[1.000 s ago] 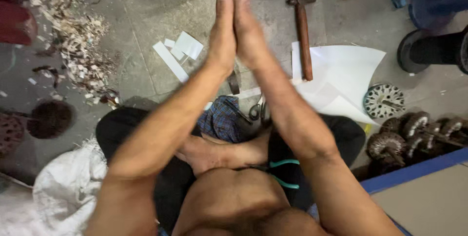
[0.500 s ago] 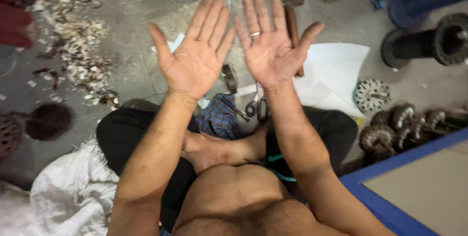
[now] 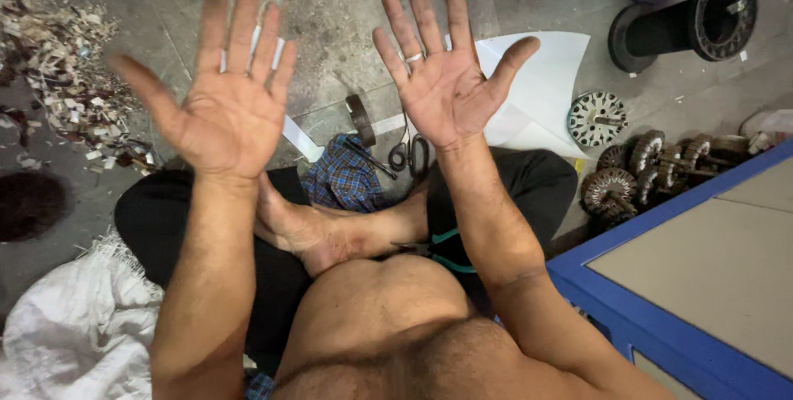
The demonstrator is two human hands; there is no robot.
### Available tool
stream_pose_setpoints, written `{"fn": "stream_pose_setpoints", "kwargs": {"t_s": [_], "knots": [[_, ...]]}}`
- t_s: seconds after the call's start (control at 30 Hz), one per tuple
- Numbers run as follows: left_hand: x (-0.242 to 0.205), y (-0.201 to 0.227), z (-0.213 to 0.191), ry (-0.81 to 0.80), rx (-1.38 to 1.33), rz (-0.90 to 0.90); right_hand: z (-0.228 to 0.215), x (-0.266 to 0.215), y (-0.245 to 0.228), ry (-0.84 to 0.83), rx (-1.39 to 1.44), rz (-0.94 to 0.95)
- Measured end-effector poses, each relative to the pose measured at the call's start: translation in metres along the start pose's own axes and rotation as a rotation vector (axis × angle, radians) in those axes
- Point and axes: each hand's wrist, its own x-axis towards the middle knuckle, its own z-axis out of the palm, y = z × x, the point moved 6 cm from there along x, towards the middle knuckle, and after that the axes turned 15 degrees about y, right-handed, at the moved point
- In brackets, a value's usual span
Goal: The person sits on the floor and assembles a circular metal component by inserting small white rectangular pieces into slots. They use pliers to adjust the pieces and a hammer to tap the assembly into place. The person handles the metal ring, white pieces, pliers, and hammer throughout the process.
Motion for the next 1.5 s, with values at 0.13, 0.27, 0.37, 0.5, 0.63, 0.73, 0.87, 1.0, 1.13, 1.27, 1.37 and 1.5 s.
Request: {"fn": "stream_pose_setpoints", "kwargs": {"t_s": [0.13,0.27,0.37,0.5,0.63,0.73,0.87,1.0,1.13,1.27,1.37,1.5], "knots": [[-0.002,0.020,-0.020,0.039,0.216,0.177,-0.004,-0.004,-0.008,-0.035,-0.062,-0.014],[-0.011,-0.001,-0.023,-0.091,1.096,0.513,-0.007,-0.002,-0.009,-0.065,-0.119,-0.042],[-0.022,-0.048,-0.021,-0.226,1.665,0.704,-0.008,-0.005,-0.005,-0.075,-0.093,-0.028],[-0.039,-0.110,0.001,-0.589,2.056,1.016,-0.006,-0.012,0.003,-0.189,-0.106,0.003],[-0.036,-0.136,0.017,-0.595,2.111,1.133,-0.008,-0.020,0.009,-0.230,-0.164,0.027],[-0.037,-0.144,0.019,-0.575,2.153,1.197,-0.013,-0.024,0.009,-0.243,-0.201,0.004],[-0.042,-0.146,0.018,-0.593,2.174,1.253,-0.019,-0.029,0.008,-0.254,-0.249,0.007],[-0.047,-0.147,0.020,-0.600,2.177,1.245,-0.023,-0.035,0.009,-0.300,-0.375,-0.016],[-0.052,-0.145,0.021,-0.608,2.137,1.245,-0.027,-0.040,0.013,-0.315,-0.428,-0.041],[-0.046,-0.129,0.005,-0.393,1.939,0.987,-0.030,-0.042,0.015,-0.319,-0.449,-0.024],[-0.034,-0.108,-0.013,-0.198,1.747,0.748,-0.031,-0.045,0.016,-0.323,-0.426,0.001],[-0.021,-0.078,-0.033,0.027,1.409,0.480,-0.031,-0.048,0.019,-0.280,-0.450,-0.018]]}}
